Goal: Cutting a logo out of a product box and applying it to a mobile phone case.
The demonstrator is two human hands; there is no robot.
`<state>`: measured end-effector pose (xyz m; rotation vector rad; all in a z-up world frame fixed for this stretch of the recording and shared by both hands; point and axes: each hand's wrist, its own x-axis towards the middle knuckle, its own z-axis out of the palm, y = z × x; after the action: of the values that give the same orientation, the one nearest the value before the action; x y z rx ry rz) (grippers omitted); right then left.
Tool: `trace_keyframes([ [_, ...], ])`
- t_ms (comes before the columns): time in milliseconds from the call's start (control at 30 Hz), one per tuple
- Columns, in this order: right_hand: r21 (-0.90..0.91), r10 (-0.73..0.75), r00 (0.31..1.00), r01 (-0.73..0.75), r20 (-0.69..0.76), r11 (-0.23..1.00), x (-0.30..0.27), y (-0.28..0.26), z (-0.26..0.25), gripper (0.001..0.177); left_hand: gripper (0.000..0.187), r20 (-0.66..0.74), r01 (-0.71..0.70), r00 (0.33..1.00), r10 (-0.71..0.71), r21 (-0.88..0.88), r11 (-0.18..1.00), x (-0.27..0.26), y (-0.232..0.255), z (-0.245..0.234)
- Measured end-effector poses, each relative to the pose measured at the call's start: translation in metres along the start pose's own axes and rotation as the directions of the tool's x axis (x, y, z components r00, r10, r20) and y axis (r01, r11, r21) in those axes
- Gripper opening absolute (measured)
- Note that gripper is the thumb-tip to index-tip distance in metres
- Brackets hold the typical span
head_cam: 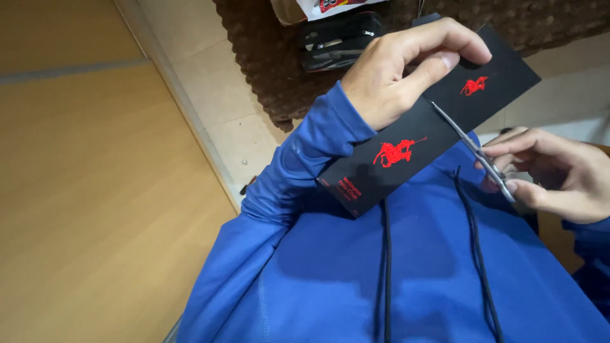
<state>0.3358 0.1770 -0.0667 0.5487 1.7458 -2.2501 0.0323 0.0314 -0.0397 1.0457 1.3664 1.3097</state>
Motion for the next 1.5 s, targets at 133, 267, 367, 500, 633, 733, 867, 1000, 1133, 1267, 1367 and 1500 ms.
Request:
trace_keyframes([
  [133, 0.023, -0.009, 0.999, 0.008, 0.032, 1.0, 0.001, 0.004, -0.004, 0.051, 0.021, 0.005, -0.001, 1.0, 0.001, -0.025, 1.0, -0.002, -0.004, -0.001],
  [267, 0.053, -0.019, 0.999, 0.017, 0.046, 0.998, -0.001, 0.001, -0.002, 0.052, 0.025, 0.026, -0.001, 1.0, 0.003, -0.069, 0.998, -0.006, 0.008, 0.001],
  [367, 0.044, -0.027, 0.999, 0.025, 0.046, 0.999, -0.005, 0.008, -0.009, 0.051, 0.033, 0.035, -0.013, 0.999, 0.017, -0.117, 0.993, -0.007, 0.017, -0.004],
  [500, 0.067, -0.028, 0.999, 0.026, 0.017, 0.997, -0.019, 0.022, -0.019, 0.049, 0.053, 0.053, -0.009, 0.998, 0.021, -0.209, 0.978, -0.012, 0.024, -0.005],
  [633, 0.025, -0.014, 1.0, 0.014, -0.006, 1.0, -0.011, 0.001, -0.012, 0.048, 0.07, 0.05, 0.004, 0.999, 0.006, -0.207, 0.978, -0.019, 0.035, 0.0],
  [733, -0.055, -0.023, 0.999, 0.021, -0.027, 0.998, -0.006, -0.022, -0.006, 0.049, 0.079, 0.043, -0.038, 0.998, 0.047, -0.183, 0.982, -0.017, 0.034, 0.001],
  [867, -0.054, -0.022, 0.999, 0.02, -0.027, 0.998, -0.004, -0.022, -0.006, 0.05, 0.084, 0.029, -0.002, 1.0, 0.01, -0.24, 0.971, -0.024, 0.036, 0.002],
  [1000, -0.124, -0.022, 0.999, 0.018, -0.03, 0.992, -0.003, -0.026, -0.006, 0.046, 0.086, 0.027, -0.013, 0.999, 0.02, -0.214, 0.977, -0.022, 0.043, -0.001],
  [1133, -0.167, -0.01, 0.997, -0.004, -0.08, 0.986, -0.005, -0.025, -0.006, 0.044, 0.086, 0.043, -0.038, 0.998, 0.047, -0.193, 0.98, -0.021, 0.042, -0.004],
  [1267, -0.213, 0.017, 0.998, -0.029, -0.057, 0.977, -0.004, -0.026, -0.01, 0.046, 0.078, 0.066, -0.055, 0.996, 0.066, -0.156, 0.986, -0.024, 0.035, -0.014],
  [1367, -0.31, 0.031, 0.999, -0.038, -0.027, 0.95, -0.02, -0.014, -0.026, 0.051, 0.058, 0.053, -0.081, 0.995, 0.087, -0.117, 0.99, -0.024, 0.026, -0.021],
  [1500, -0.263, -0.054, 0.998, 0.045, -0.026, 0.964, -0.038, -0.001, -0.036, 0.055, 0.04, -0.311, 0.053, 0.95, -0.028, 0.071, 0.996, -0.013, 0.021, -0.023],
])
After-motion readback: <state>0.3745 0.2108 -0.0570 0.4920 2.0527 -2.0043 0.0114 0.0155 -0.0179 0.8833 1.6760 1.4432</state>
